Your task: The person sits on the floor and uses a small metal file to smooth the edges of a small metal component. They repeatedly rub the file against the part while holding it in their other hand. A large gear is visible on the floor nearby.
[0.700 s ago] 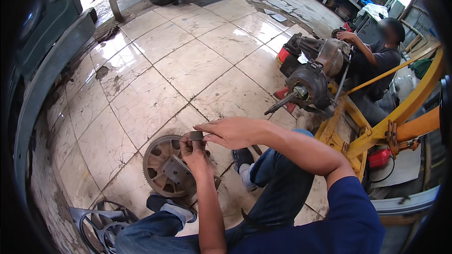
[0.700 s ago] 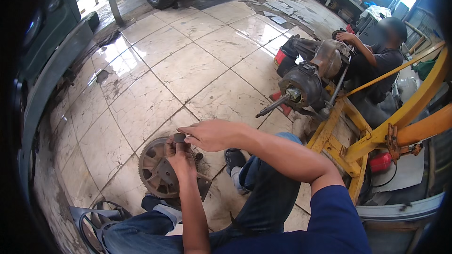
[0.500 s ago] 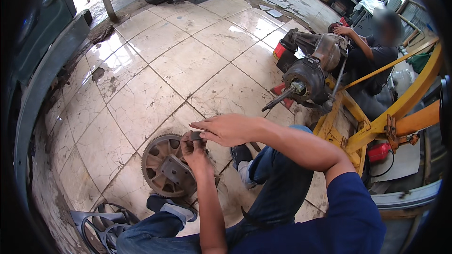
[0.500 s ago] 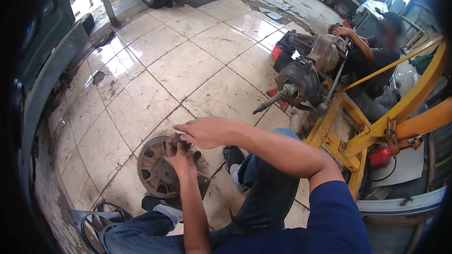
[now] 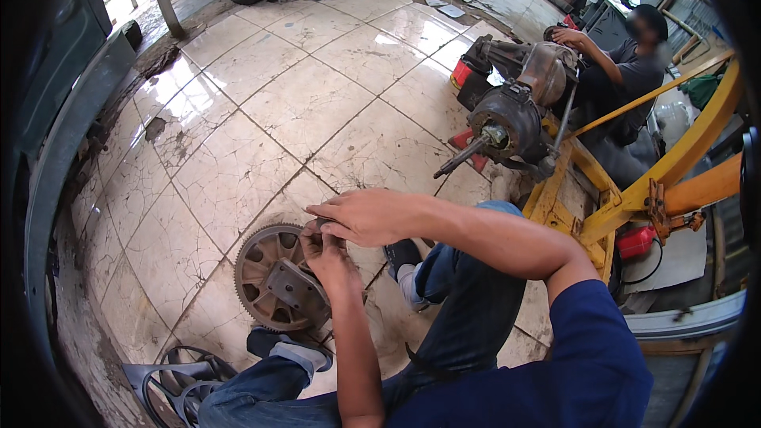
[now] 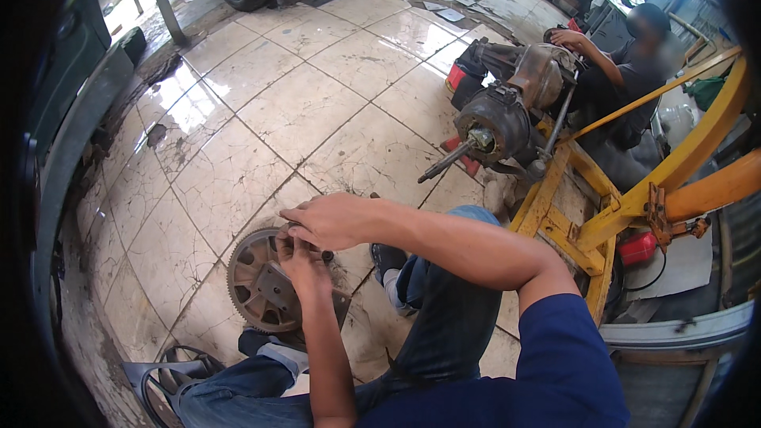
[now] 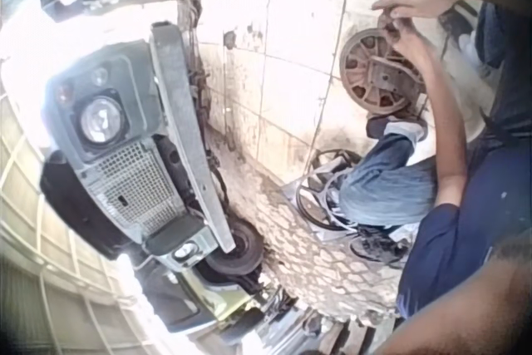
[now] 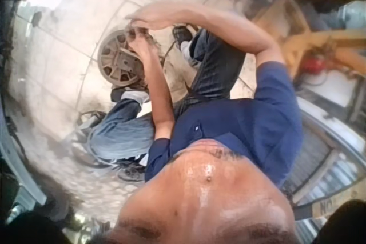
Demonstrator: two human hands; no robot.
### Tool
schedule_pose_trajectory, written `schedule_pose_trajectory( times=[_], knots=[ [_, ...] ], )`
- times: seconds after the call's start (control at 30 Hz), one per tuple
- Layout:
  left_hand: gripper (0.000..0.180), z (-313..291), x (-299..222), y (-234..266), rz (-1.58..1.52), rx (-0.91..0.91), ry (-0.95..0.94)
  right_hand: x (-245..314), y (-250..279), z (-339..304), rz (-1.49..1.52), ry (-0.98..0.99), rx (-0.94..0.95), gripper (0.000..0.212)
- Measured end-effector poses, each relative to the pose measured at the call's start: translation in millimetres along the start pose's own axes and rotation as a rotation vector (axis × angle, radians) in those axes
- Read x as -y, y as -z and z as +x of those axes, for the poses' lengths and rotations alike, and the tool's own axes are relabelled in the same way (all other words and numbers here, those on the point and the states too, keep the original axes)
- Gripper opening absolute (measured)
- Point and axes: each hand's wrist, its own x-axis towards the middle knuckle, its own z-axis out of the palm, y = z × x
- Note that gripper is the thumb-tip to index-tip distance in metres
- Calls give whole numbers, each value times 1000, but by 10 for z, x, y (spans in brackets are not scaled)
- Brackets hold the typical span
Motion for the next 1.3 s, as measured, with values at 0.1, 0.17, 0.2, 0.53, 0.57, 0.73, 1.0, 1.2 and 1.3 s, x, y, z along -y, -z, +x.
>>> schedule_pose_trajectory(
  times=[0.1,0.17,0.2,0.53,0.57,0.73,1.0,1.2,1.3],
  knots=[
    [14,-8,-79,-28,8,-29,15,-16,-38,4,-7,18,-6,53],
    [17,-44,-89,-55,35,-2,3,-17,-24,0,6,3,-10,53],
    [18,-64,-81,-78,28,2,1,-13,-4,-5,5,-2,-15,53],
    [15,-91,-120,-140,11,-19,14,-24,-9,-34,-14,23,-45,56],
    [15,-105,-121,-158,29,-10,14,-14,8,-29,-1,13,-53,56],
    [12,-75,-202,-188,-11,-81,21,60,11,-57,-4,36,-42,56],
    [23,-169,-244,-281,-89,4,80,-82,-24,-13,-19,113,-214,53],
    [30,-186,-361,-395,-123,61,24,74,152,-64,48,41,-160,55],
    [33,-146,-359,-310,-51,52,12,99,126,-86,49,41,-142,56]
  ],
)
